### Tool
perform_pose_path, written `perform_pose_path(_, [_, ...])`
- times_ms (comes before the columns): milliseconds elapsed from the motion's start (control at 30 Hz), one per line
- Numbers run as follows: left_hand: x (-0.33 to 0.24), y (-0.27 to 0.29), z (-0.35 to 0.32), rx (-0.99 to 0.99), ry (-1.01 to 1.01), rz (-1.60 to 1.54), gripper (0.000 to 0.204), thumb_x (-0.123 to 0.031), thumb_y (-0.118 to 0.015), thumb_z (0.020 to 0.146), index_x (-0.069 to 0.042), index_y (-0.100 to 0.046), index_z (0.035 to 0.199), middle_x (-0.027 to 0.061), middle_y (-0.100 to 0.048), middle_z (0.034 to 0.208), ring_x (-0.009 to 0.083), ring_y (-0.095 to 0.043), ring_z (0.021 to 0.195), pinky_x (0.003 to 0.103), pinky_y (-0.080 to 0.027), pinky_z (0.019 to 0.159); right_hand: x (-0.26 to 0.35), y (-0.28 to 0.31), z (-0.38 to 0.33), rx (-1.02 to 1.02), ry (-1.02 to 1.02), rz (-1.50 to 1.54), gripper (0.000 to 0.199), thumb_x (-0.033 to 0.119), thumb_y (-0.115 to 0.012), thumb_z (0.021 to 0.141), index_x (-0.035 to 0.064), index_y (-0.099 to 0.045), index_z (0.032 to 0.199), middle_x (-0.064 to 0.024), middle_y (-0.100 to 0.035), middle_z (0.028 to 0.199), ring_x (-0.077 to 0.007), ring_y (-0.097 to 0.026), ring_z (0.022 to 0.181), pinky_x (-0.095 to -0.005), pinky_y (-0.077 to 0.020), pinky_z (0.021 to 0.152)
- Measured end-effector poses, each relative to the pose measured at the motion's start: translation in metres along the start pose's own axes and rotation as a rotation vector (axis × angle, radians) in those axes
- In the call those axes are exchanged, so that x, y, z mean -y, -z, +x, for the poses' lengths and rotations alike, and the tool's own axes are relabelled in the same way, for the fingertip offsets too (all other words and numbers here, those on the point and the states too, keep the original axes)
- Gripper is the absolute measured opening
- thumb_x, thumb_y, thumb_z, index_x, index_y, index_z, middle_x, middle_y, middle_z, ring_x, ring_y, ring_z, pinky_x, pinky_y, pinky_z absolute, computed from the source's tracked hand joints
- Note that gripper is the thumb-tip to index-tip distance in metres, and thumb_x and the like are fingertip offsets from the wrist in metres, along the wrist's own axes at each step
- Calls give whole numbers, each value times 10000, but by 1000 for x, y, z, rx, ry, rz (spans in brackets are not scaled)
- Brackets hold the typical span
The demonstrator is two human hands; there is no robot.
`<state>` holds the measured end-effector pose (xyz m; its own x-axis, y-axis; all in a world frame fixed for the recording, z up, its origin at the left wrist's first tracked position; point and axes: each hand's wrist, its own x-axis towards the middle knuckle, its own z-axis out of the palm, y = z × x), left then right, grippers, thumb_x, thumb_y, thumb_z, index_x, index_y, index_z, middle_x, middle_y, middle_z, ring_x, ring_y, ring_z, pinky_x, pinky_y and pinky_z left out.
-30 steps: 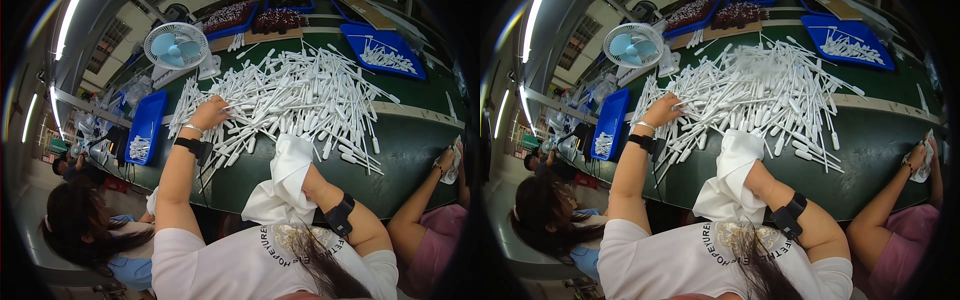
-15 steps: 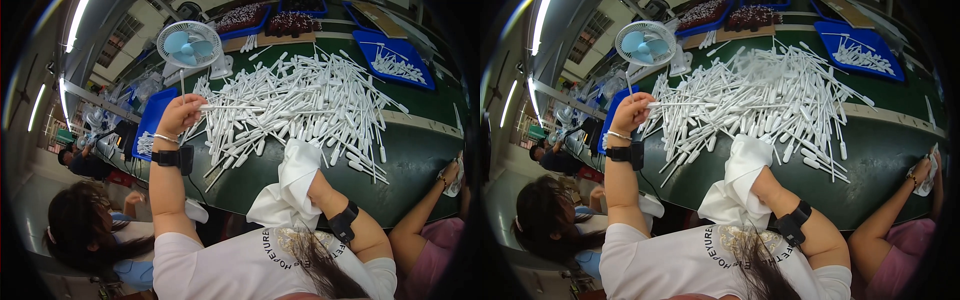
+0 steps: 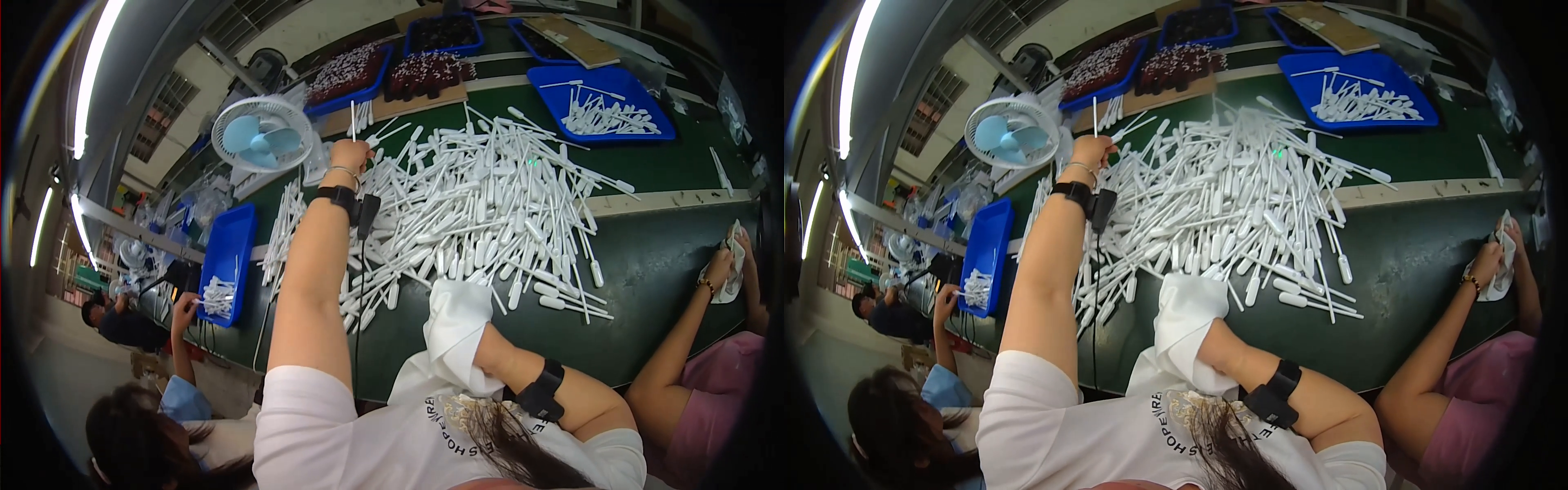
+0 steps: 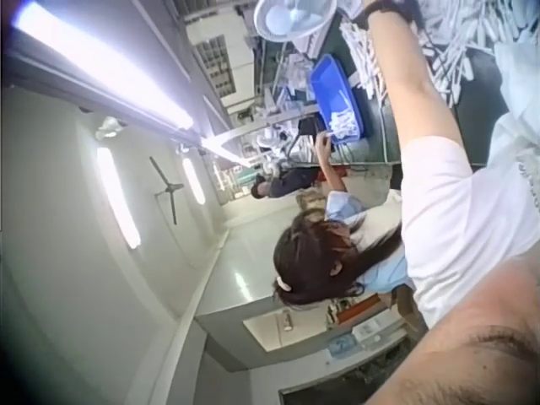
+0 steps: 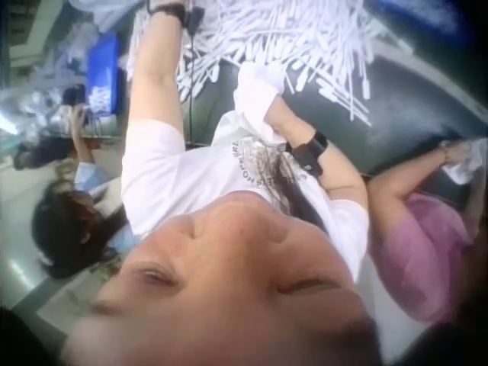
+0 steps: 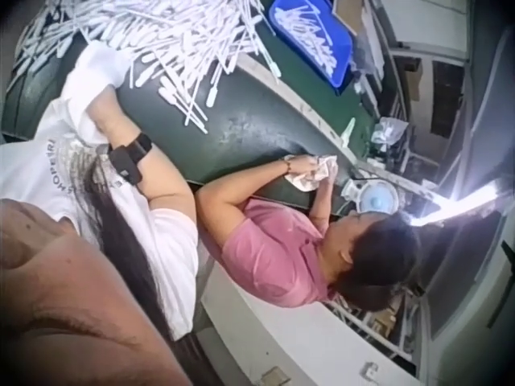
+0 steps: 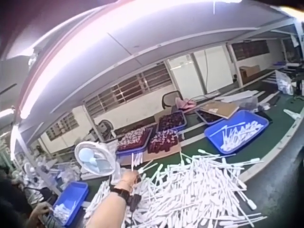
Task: The person picks up a white plastic part from a pile, wipes it with a cloth, and places it into a blue tray. This process is repeated for several more parts, occasionally moving the pile to reach more items.
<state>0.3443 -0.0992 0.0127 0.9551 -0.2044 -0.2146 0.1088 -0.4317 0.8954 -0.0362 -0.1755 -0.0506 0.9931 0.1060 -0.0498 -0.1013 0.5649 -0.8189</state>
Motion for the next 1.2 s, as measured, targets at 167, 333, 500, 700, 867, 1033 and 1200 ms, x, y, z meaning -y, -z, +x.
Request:
perform_pose_path(167, [-3, -18, 55, -109, 207, 28, 124, -102, -506, 805, 18, -521, 831, 128, -603, 658, 120, -405, 340, 282, -289, 311, -1, 6, 2, 32, 72, -108, 278, 90, -503, 828, 64, -471, 1103, -26, -514, 1031, -111, -492, 930, -252, -415, 795])
perform_pose_path(333, [-1, -17, 87, -31, 269, 110, 128, -109, -480, 826, 10, -520, 848, 126, -603, 664, 119, -384, 316, 268, -287, 295, 2, 12, 4, 57, 113, -189, 270, 78, -479, 837, 61, -465, 1106, -30, -508, 1048, -111, -485, 946, -248, -406, 806])
perform_pose_path(500, [6, -22, 111, -37, 325, 156, 122, -120, -474, 831, -4, -510, 819, 129, -604, 671, 113, -382, 313, 250, -302, 291, 16, 10, 5, 27, -1, 47, 293, 65, -473, 835, 61, -449, 1127, -35, -501, 1068, -112, -479, 959, -248, -395, 827])
perform_pose_path(700, [6, -12, 120, -124, 241, 316, 148, -149, -532, 795, -16, -475, 760, 105, -579, 617, 114, -367, 302, 241, -300, 289, 21, 6, 5, 38, -115, -6, 286, 83, -472, 836, 62, -451, 1119, -46, -510, 1039, -122, -485, 949, -257, -395, 830])
perform_pose_path(867, [-44, -26, 90, 123, 171, 374, 170, -146, -568, 767, -20, -484, 845, 82, -558, 606, 120, -424, 351, 231, -322, 314, -32, 27, 11, 116, 112, -232, 246, 99, -480, 812, 58, -498, 1054, -86, -526, 982, -168, -513, 910, -266, -404, 811])
perform_pose_path(1033, [-110, -103, 2, 581, 3, 198, 243, -84, -539, 773, -10, -469, 994, 88, -555, 676, 132, -501, 458, 236, -410, 408, 2, 18, 31, 449, 137, -1389, 221, 116, -495, 755, 54, -575, 950, -109, -559, 921, -208, -529, 870, -266, -406, 783])
perform_pose_path(1200, [-139, -221, -23, 990, -120, 249, 346, -23, -530, 780, 1, -430, 1110, 82, -572, 718, 108, -524, 493, 185, -368, 373, -65, 23, 32, 237, 344, -1242, 146, 139, -527, 680, 71, -600, 786, -93, -559, 772, -213, -539, 743, -286, -424, 674])
